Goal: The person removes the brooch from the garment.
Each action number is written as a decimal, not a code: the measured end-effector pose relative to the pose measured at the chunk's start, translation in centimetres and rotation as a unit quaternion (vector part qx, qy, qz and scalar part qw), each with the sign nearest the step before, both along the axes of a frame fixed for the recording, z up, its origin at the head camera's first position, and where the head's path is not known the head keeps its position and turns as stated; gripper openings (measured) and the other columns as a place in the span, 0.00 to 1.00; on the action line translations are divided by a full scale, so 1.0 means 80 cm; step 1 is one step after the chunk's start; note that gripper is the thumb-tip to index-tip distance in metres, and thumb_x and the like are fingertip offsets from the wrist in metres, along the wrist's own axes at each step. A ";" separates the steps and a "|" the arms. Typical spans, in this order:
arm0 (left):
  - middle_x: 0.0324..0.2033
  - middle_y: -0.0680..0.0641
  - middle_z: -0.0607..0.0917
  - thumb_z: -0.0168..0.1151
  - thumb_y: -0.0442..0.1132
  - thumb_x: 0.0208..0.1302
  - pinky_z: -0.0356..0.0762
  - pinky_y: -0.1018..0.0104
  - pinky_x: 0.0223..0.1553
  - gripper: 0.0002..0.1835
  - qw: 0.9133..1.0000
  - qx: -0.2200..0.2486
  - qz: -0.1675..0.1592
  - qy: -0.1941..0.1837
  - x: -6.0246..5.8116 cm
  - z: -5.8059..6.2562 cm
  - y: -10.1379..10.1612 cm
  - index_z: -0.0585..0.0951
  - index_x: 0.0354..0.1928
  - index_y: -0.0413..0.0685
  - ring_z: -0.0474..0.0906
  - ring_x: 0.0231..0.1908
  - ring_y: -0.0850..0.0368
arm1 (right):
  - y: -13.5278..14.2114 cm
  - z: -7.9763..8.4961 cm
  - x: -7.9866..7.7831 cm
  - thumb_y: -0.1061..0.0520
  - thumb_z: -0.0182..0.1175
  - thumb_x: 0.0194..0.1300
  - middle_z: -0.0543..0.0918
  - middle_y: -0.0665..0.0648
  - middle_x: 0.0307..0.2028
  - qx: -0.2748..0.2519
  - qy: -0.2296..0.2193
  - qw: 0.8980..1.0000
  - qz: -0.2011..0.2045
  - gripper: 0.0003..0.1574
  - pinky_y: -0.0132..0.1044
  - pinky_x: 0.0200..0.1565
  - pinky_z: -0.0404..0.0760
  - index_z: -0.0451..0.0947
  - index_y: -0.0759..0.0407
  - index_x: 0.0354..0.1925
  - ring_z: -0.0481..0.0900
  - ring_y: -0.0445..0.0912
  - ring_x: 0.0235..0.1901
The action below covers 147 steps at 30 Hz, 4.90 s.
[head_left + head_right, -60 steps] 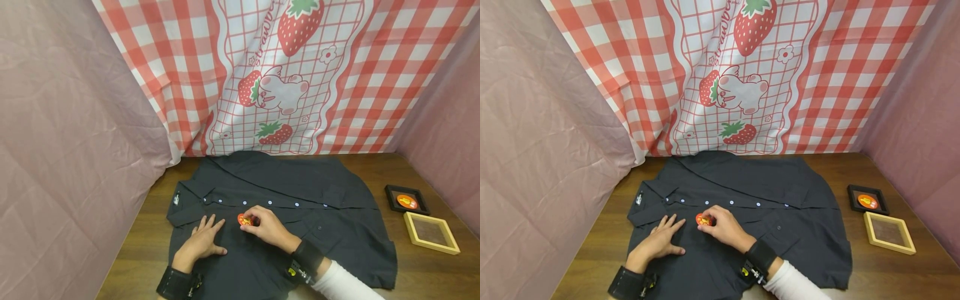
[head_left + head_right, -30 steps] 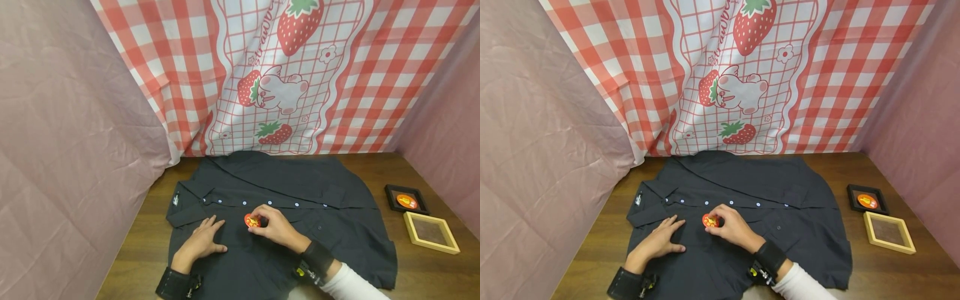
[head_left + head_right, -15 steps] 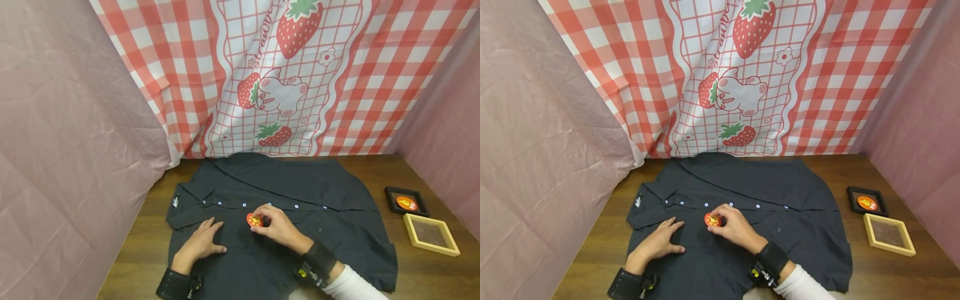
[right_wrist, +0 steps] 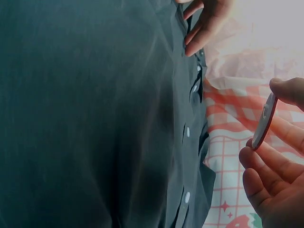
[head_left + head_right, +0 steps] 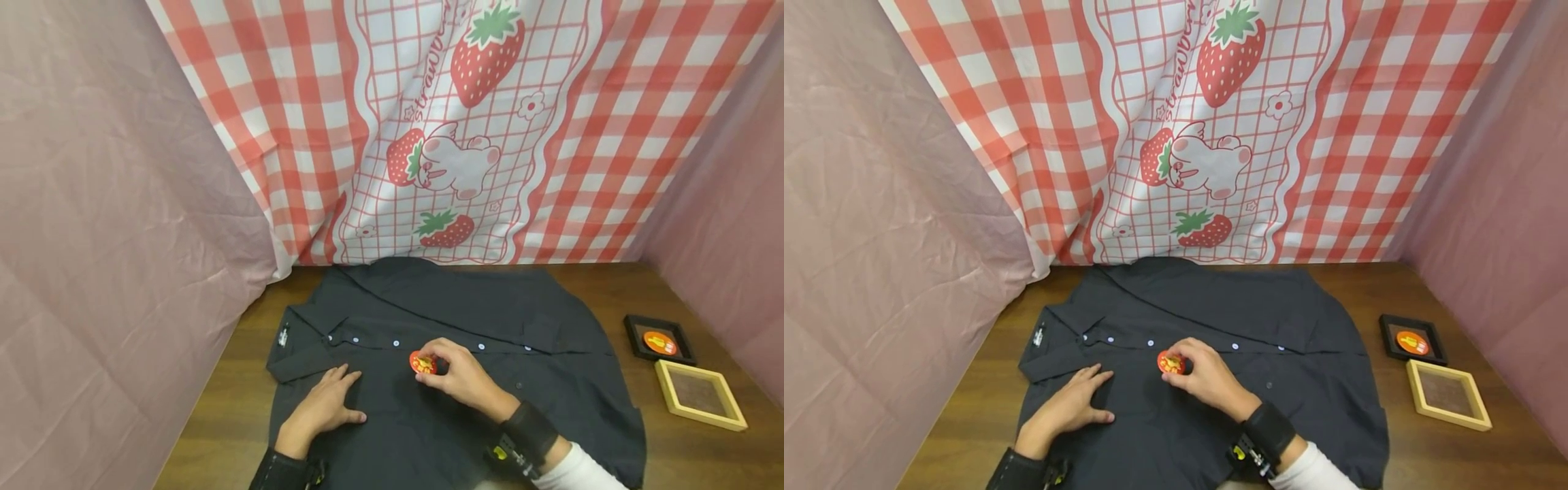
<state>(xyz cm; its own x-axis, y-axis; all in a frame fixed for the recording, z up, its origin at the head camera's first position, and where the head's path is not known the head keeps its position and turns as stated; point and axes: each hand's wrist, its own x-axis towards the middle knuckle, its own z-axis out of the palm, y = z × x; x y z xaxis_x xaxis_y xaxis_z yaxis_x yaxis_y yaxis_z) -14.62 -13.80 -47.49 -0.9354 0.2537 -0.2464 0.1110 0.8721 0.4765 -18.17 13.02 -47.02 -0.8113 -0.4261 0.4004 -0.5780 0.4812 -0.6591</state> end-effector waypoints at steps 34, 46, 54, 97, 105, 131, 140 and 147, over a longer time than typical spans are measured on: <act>0.67 0.32 0.69 0.73 0.49 0.53 0.64 0.39 0.66 0.36 0.999 0.003 0.033 0.016 -0.005 0.000 0.005 0.75 0.63 0.43 0.64 0.68 0.35 | 0.032 0.017 -0.010 0.54 0.75 0.50 0.84 0.48 0.39 0.012 0.004 0.999 -0.045 0.18 0.38 0.34 0.79 0.84 0.51 0.41 0.77 0.41 0.36; 0.67 0.33 0.69 0.73 0.48 0.53 0.64 0.40 0.66 0.36 1.000 -0.002 0.028 0.011 -0.004 -0.001 0.002 0.75 0.63 0.42 0.63 0.68 0.35 | 0.041 0.017 -0.008 0.54 0.76 0.50 0.83 0.49 0.39 0.012 0.009 0.997 -0.075 0.18 0.38 0.33 0.78 0.84 0.52 0.40 0.77 0.41 0.35; 0.67 0.33 0.69 0.74 0.48 0.53 0.64 0.40 0.66 0.36 0.999 -0.004 0.031 0.012 -0.004 -0.001 0.002 0.75 0.63 0.41 0.64 0.68 0.35 | 0.047 0.018 -0.009 0.56 0.76 0.48 0.83 0.50 0.37 0.007 0.025 0.997 -0.077 0.19 0.34 0.33 0.77 0.84 0.53 0.41 0.77 0.42 0.34; 0.68 0.32 0.67 0.73 0.48 0.54 0.61 0.38 0.67 0.36 0.999 0.019 0.028 -0.005 0.000 0.004 0.002 0.74 0.64 0.40 0.60 0.70 0.34 | 0.086 0.031 -0.004 0.57 0.75 0.50 0.83 0.52 0.39 0.022 0.030 0.990 -0.137 0.19 0.37 0.37 0.80 0.84 0.56 0.42 0.78 0.44 0.34; 0.67 0.31 0.68 0.73 0.48 0.54 0.62 0.39 0.67 0.36 0.999 0.013 0.028 0.012 -0.002 0.005 0.002 0.75 0.63 0.40 0.61 0.69 0.33 | 0.094 0.035 -0.005 0.57 0.76 0.49 0.83 0.52 0.38 0.022 0.056 0.987 -0.147 0.19 0.40 0.36 0.80 0.84 0.56 0.42 0.78 0.43 0.33; 0.67 0.31 0.69 0.73 0.48 0.54 0.62 0.39 0.67 0.36 1.000 0.007 0.022 0.013 -0.002 0.003 0.003 0.75 0.62 0.39 0.62 0.69 0.33 | 0.129 0.042 -0.001 0.59 0.76 0.48 0.83 0.54 0.38 0.036 0.063 0.983 -0.170 0.20 0.36 0.34 0.80 0.84 0.58 0.42 0.78 0.45 0.33; 0.67 0.31 0.68 0.73 0.48 0.54 0.61 0.39 0.67 0.36 1.000 0.003 0.028 0.006 -0.002 0.002 0.006 0.75 0.63 0.40 0.61 0.69 0.34 | 0.144 0.043 0.000 0.60 0.76 0.48 0.83 0.55 0.38 0.041 0.069 0.979 -0.186 0.20 0.34 0.34 0.80 0.83 0.59 0.42 0.76 0.43 0.33; 0.67 0.31 0.68 0.73 0.48 0.54 0.62 0.39 0.67 0.36 1.000 0.000 0.027 0.006 0.000 0.000 0.005 0.75 0.62 0.39 0.62 0.69 0.33 | 0.156 0.045 0.004 0.59 0.75 0.50 0.83 0.56 0.39 0.047 0.064 0.977 -0.198 0.19 0.31 0.34 0.78 0.84 0.60 0.43 0.76 0.44 0.34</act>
